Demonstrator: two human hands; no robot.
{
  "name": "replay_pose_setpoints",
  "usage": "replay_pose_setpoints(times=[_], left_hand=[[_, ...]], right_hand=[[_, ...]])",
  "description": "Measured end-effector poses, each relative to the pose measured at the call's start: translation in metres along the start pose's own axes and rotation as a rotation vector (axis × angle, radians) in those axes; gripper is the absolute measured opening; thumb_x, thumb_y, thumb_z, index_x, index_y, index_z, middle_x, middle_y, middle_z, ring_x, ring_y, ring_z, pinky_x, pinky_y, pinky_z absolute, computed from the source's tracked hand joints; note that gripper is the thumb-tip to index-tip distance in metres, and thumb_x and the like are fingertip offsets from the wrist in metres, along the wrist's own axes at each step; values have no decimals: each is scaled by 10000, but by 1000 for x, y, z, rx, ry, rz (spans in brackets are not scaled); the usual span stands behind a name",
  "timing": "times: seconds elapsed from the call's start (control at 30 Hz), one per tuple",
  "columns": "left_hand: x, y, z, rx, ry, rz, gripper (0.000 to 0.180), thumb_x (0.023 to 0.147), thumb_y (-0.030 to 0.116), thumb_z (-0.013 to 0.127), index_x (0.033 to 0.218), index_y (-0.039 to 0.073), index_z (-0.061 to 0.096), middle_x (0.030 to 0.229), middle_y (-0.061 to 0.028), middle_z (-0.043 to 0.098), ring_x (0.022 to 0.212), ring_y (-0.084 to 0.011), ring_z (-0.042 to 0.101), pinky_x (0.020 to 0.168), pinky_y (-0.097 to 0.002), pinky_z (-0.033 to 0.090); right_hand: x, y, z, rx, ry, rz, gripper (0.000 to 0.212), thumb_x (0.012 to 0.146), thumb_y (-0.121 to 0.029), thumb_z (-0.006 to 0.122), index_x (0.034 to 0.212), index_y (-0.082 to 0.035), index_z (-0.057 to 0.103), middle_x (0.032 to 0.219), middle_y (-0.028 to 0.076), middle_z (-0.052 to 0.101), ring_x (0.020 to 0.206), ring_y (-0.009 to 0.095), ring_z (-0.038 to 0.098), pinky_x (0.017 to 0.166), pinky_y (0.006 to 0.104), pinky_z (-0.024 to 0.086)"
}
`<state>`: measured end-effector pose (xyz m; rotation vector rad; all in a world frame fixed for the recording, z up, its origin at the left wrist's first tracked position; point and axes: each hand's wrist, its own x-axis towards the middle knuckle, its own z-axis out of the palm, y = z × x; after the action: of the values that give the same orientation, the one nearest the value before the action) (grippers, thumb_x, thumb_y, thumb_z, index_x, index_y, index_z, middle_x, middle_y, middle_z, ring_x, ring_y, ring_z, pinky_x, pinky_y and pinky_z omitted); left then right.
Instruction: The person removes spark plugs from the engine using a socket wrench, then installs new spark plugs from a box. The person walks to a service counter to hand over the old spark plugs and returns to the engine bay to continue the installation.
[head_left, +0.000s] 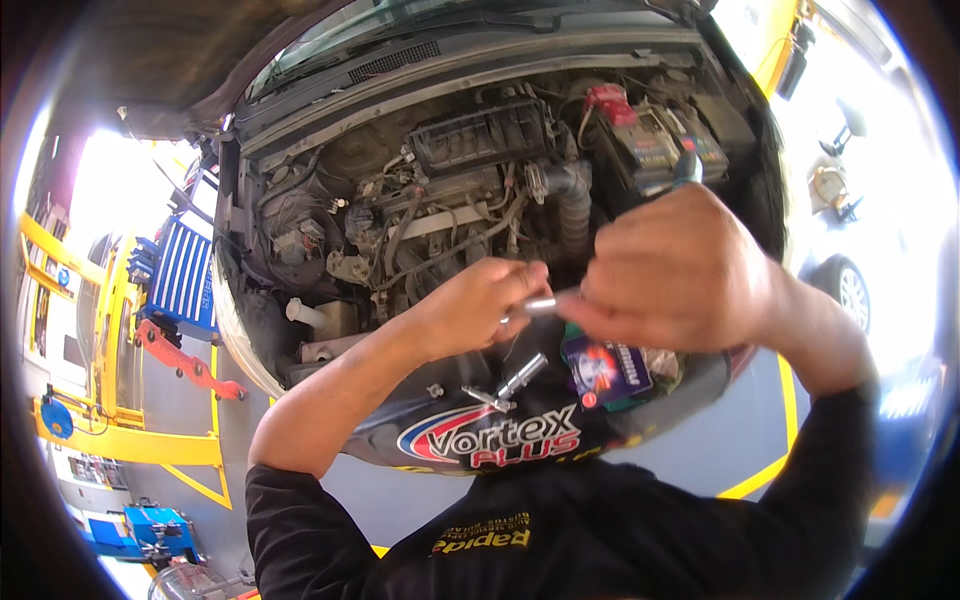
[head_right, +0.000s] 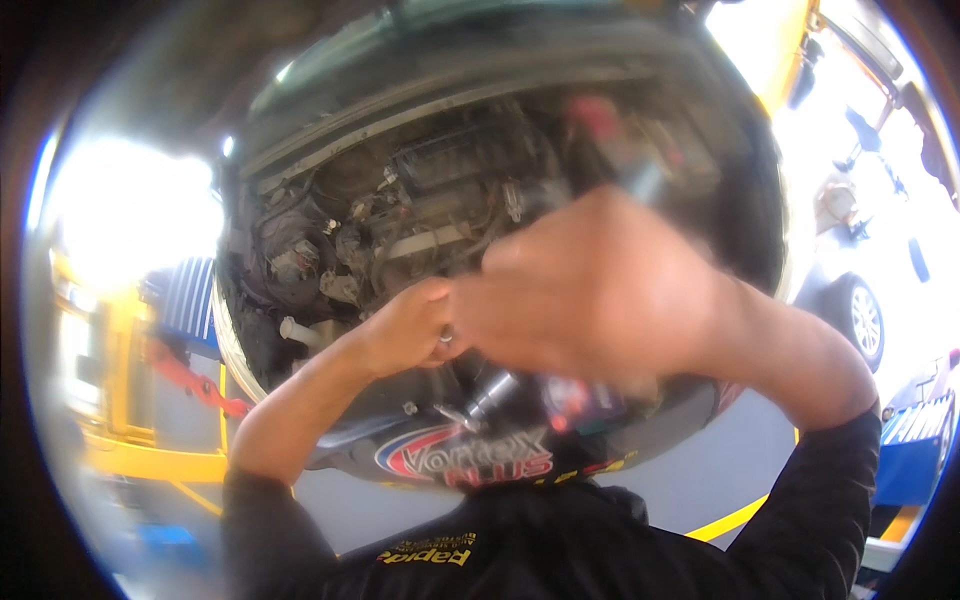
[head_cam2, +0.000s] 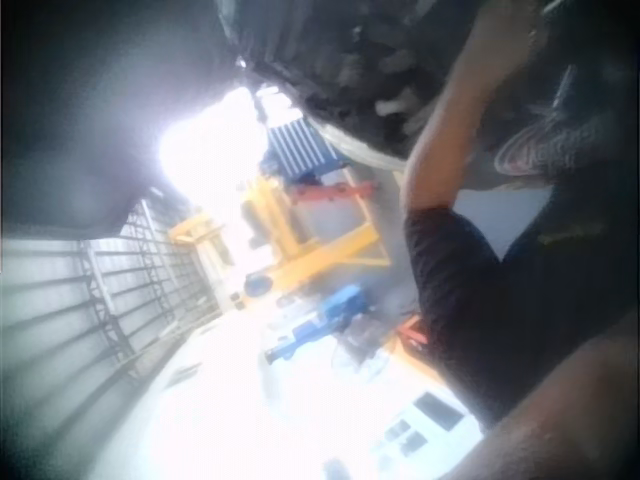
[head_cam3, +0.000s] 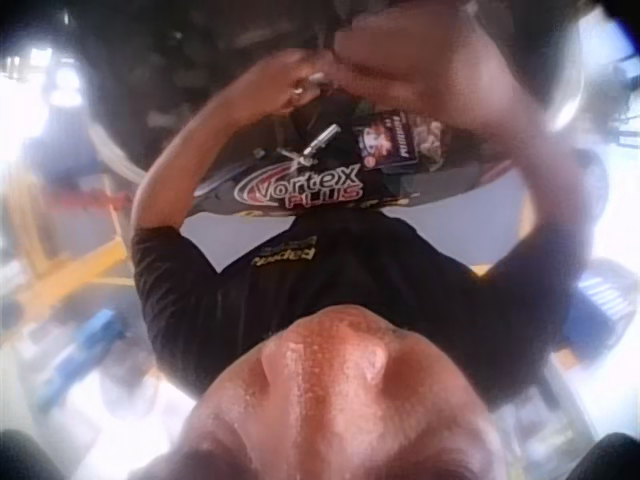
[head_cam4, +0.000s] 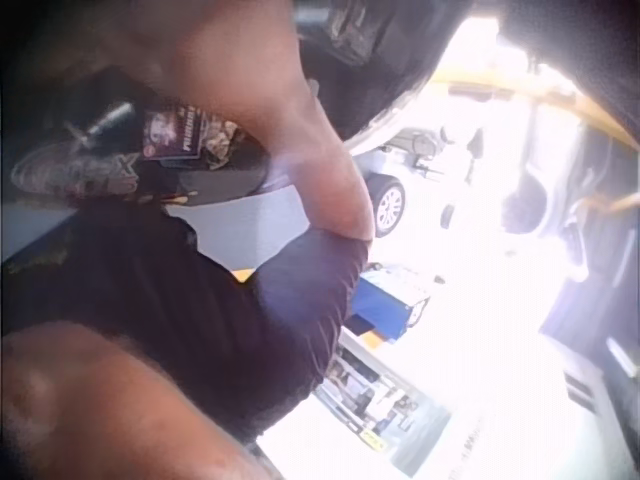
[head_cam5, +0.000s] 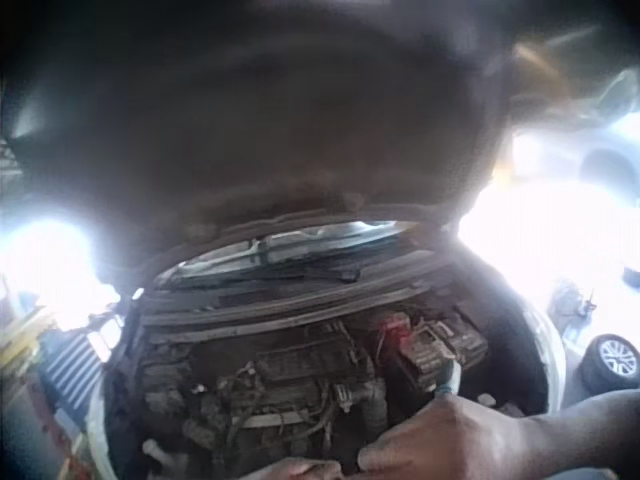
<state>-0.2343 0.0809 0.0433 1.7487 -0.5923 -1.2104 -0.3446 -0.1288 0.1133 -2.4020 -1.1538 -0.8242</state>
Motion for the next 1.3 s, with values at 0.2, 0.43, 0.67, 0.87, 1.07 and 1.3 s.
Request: replay_pose_setpoints(times=[0.2,0.43,0.67,0.87,1.07,1.3], left_hand=[[76,26,-57,-79,183,143,453,1080,446,428,971,53,626,580,27,445,472,-87,377,484,-259,325],[209,57,-186,-94,268,422,580,1074,553,351,1200,54,618,1029,-96,678,914,-180,643,810,-360,537],[305,14,-283,516,500,541,300,965,110,540,1203,-5,683,1176,-114,736,1014,-186,679,891,-296,507],[307,26,-272,378,554,555,329,944,91,594,1256,-1,649,1184,-124,732,1067,-219,683,952,-335,493],[326,25,-256,300,530,742,280,919,51,644,1185,-33,636,1019,-121,737,837,-205,684,796,-334,524],[330,37,-255,240,556,578,125,969,50,622,1053,-29,672,898,-95,725,736,-155,656,697,-306,521]], right_hand=[[28,61,2,110,-52,812,239,833,-146,797,831,-10,600,722,120,620,705,249,649,652,362,490],[82,241,17,221,-66,1120,262,891,-228,722,1025,-15,651,747,79,639,730,181,633,709,342,495],[85,387,99,-323,-322,639,238,908,-217,653,987,7,664,884,158,701,877,314,683,809,422,519],[85,424,164,-353,-687,783,366,910,-218,645,1060,112,593,998,305,684,996,436,672,848,482,525],[103,412,181,-399,-767,714,603,885,-206,664,1147,277,416,887,366,664,848,433,708,693,480,556],[89,374,155,-180,-688,962,321,957,-209,566,1011,104,614,754,220,710,733,356,732,599,424,555]])
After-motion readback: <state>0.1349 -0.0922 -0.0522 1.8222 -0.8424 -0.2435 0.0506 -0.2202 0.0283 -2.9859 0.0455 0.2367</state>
